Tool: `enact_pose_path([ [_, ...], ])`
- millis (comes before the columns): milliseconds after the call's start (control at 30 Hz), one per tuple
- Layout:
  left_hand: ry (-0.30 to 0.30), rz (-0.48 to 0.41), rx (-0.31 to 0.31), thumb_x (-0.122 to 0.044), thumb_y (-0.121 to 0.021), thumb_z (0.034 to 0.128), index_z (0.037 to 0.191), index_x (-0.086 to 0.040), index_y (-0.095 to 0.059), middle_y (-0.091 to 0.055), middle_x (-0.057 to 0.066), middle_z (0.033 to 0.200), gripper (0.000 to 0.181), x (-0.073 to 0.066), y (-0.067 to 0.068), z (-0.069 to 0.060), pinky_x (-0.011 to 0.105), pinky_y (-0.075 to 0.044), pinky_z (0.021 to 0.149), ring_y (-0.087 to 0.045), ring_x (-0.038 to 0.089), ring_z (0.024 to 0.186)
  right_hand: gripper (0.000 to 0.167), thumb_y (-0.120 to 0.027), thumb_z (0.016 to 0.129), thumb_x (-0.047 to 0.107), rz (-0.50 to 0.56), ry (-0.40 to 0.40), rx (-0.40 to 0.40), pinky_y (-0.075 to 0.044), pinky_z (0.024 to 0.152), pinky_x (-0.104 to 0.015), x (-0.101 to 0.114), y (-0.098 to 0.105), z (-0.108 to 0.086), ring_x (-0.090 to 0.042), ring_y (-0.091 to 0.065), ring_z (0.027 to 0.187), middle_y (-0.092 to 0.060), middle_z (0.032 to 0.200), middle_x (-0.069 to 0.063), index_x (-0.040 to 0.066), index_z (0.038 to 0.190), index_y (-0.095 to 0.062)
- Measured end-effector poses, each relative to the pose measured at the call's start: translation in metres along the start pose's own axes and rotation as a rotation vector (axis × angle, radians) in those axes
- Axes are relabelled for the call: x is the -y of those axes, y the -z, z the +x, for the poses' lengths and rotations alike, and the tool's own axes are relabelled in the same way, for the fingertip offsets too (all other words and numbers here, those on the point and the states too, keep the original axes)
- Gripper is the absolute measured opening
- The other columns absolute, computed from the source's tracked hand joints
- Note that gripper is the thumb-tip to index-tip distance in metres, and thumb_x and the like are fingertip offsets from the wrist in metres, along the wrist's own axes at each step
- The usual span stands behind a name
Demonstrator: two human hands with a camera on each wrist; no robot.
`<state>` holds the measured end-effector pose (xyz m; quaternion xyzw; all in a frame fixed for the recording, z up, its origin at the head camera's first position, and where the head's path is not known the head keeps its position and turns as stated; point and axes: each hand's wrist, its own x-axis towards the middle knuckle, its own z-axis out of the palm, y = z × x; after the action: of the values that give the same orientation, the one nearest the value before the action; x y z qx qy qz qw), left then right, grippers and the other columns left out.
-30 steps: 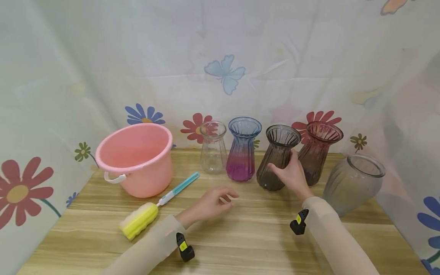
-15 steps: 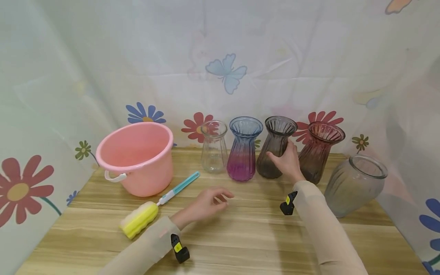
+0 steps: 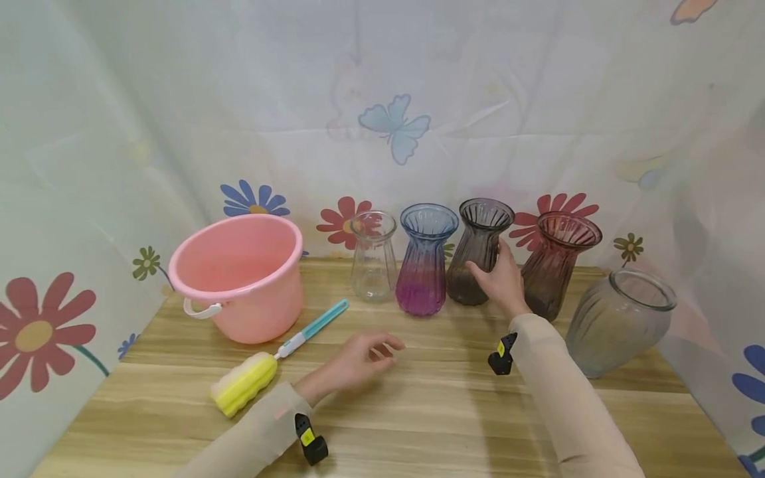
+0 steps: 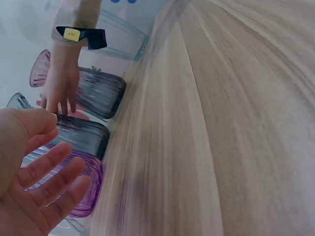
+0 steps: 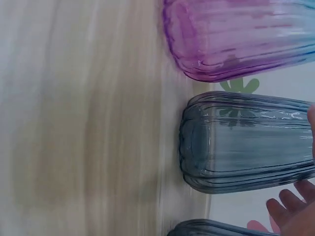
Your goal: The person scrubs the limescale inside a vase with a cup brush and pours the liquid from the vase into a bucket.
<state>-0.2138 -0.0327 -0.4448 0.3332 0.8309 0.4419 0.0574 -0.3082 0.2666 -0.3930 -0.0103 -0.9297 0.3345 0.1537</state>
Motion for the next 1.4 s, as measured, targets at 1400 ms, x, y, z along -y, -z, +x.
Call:
enact_pose_path([
  [1400, 0.032, -0.016, 0.06, -0.014, -0.063, 0.0858, 0.109, -0.01, -0.064, -0.063, -0.001, 0.109, 0.023, 0.005, 0.01, -0.014, 0.016, -0.049, 0.072, -0.059, 0.002, 0.086, 0.094, -0.057, 0.084, 0.038, 0.214, -0.34, -0.295, -0.015, 0.111, -0.049, -0.042, 0.043, -0.028, -0.034, -0.012, 0.139, -0.006, 0.151, -0.019, 0.011, 0.146, 0.008],
])
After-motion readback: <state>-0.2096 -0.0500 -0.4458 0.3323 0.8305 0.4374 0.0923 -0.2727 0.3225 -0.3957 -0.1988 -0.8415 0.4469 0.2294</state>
